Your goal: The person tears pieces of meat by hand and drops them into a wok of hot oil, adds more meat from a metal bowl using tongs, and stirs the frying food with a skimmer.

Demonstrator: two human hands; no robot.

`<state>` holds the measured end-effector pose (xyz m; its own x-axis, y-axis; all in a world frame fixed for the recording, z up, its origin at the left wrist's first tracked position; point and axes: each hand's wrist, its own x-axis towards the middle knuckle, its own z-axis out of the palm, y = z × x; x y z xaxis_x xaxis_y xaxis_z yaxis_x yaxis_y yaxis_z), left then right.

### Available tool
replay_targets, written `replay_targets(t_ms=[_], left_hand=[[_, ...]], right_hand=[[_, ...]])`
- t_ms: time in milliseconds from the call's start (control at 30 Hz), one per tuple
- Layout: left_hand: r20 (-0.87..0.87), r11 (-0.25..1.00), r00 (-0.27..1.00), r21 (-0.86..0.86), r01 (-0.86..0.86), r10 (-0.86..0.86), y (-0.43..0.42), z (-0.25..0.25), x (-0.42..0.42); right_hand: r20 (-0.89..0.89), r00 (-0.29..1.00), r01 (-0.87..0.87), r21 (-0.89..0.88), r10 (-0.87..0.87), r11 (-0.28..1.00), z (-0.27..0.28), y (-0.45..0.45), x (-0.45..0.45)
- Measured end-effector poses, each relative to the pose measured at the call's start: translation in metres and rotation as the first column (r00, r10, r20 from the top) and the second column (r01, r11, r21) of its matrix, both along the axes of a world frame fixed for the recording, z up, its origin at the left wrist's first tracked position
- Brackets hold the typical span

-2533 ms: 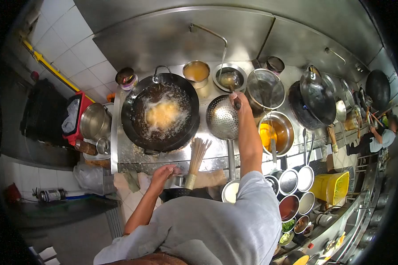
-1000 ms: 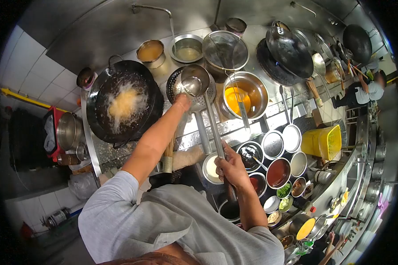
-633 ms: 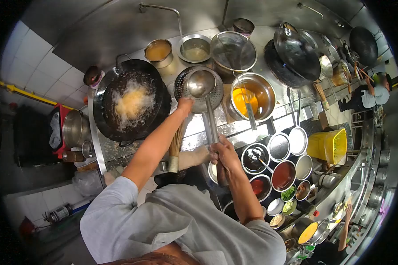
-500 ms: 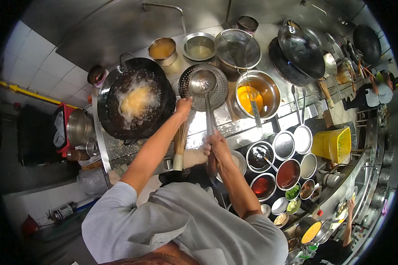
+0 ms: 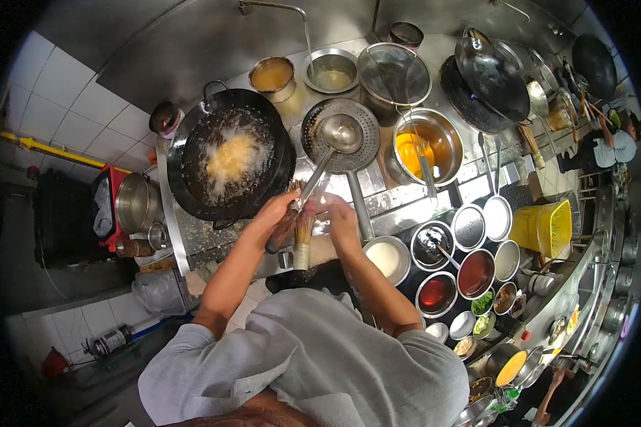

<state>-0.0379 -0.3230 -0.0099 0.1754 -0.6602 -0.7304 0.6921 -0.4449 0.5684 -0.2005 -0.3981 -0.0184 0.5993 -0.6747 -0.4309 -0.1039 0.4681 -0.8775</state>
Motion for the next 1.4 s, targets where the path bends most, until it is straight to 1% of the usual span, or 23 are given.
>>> replay_targets(t_ms=[33, 67, 133, 167, 267, 333, 367, 400, 467, 533, 600, 733, 767, 833, 867, 933, 1100, 1167, 1200, 1233, 1267, 1300, 1400], left_hand=[[-0.155, 0.999, 0.988, -0.039, -0.005, -0.001, 0.005, -0.004, 0.002], [-0.155, 0.999, 0.988, -0.040, -0.004, -0.002, 0.010, -0.007, 0.008], [-0.564, 0.958, 0.814, -0.285, -0.033, -0.140, 0.020, -0.005, 0.019], [-0.563, 0.958, 0.815, -0.285, -0.031, -0.141, 0.020, -0.002, 0.022], [-0.392, 0.980, 0.907, -0.181, 0.087, -0.153, 0.010, 0.023, 0.024], [-0.113, 0.982, 0.981, -0.115, 0.147, -0.160, 0.003, 0.046, 0.015], [0.080, 0.986, 0.985, -0.062, 0.155, -0.150, -0.004, 0.064, 0.009], [0.085, 0.985, 0.985, -0.063, 0.158, -0.152, -0.010, 0.074, 0.009], [0.375, 0.978, 0.910, -0.040, 0.207, -0.177, -0.028, 0.087, 0.012], [0.448, 0.975, 0.878, -0.050, 0.214, -0.170, -0.052, 0.071, 0.024], [0.712, 0.982, 0.695, -0.050, 0.184, -0.095, -0.083, 0.053, 0.038], [0.896, 0.978, 0.409, 0.105, 0.182, -0.172, -0.170, 0.034, 0.060], [0.898, 0.978, 0.405, 0.103, 0.183, -0.171, -0.193, 0.008, 0.070], [0.985, 0.980, -0.063, 0.170, 0.106, -0.164, -0.238, -0.042, 0.091], [0.985, 0.980, -0.064, 0.165, 0.108, -0.158, -0.254, -0.036, 0.092], [0.866, 0.906, 0.275, 0.375, 0.196, -0.418, -0.279, -0.030, 0.092], [0.797, 0.920, 0.467, 0.372, 0.120, -0.383, -0.322, -0.064, 0.097], [0.588, 0.974, 0.781, 0.198, 0.111, -0.209, -0.332, -0.085, 0.113], [0.587, 0.974, 0.782, 0.196, 0.112, -0.208, -0.330, -0.093, 0.121], [0.138, 1.000, 0.990, 0.008, -0.023, 0.021, -0.325, -0.098, 0.130], [-0.376, 0.968, 0.908, -0.091, -0.233, 0.183, -0.318, -0.087, 0.130], [-0.548, 0.945, 0.800, -0.050, -0.324, 0.246, -0.311, -0.077, 0.129], [-0.663, 0.895, 0.725, -0.190, -0.403, 0.186, -0.291, -0.070, 0.129]], right_hand=[[-0.004, 0.998, 0.067, 0.000, -0.067, 0.998, 0.001, -0.002, -0.005], [-0.008, 0.991, 0.134, 0.001, -0.134, 0.991, 0.001, -0.005, -0.011], [0.040, 0.980, 0.193, 0.022, -0.194, 0.981, -0.012, -0.010, -0.023], [0.022, 0.973, 0.230, 0.029, -0.231, 0.973, -0.015, -0.011, -0.028], [0.027, 0.960, 0.275, 0.073, -0.277, 0.959, -0.024, -0.017, -0.043], [0.042, 0.953, 0.294, 0.083, -0.299, 0.952, -0.021, -0.016, -0.052], [0.055, 0.948, 0.308, 0.091, -0.314, 0.947, -0.024, -0.017, -0.058], [0.060, 0.947, 0.310, 0.091, -0.316, 0.946, -0.027, -0.017, -0.060], [0.062, 0.953, 0.289, 0.105, -0.296, 0.952, -0.031, -0.018, -0.065], [0.043, 0.953, 0.293, 0.112, -0.299, 0.950, -0.032, -0.019, -0.067], [0.036, 0.963, 0.261, 0.103, -0.266, 0.960, -0.037, -0.019, -0.068], [0.056, 0.963, 0.259, 0.087, -0.264, 0.962, -0.042, -0.023, -0.072], [0.047, 0.963, 0.259, 0.094, -0.264, 0.961, -0.040, -0.026, -0.073], [0.060, 0.957, 0.274, 0.131, -0.283, 0.953, -0.040, -0.031, -0.079], [0.066, 0.951, 0.288, 0.171, -0.302, 0.942, -0.034, -0.035, -0.080], [0.043, 0.951, 0.297, 0.158, -0.307, 0.942, -0.029, -0.042, -0.085], [0.024, 0.920, 0.386, 0.121, -0.392, 0.914, -0.034, -0.047, -0.102], [0.030, 0.914, 0.399, 0.117, -0.405, 0.909, -0.038, -0.048, -0.107], [0.040, 0.913, 0.397, 0.137, -0.406, 0.908, -0.045, -0.049, -0.109], [0.051, 0.913, 0.393, 0.158, -0.405, 0.906, -0.050, -0.050, -0.110], [0.053, 0.914, 0.389, 0.157, -0.401, 0.908, -0.050, -0.052, -0.108], [0.048, 0.915, 0.385, 0.200, -0.402, 0.901, -0.050, -0.054, -0.105], [0.080, 0.909, 0.375, 0.270, -0.409, 0.887, -0.063, -0.060, -0.092]])
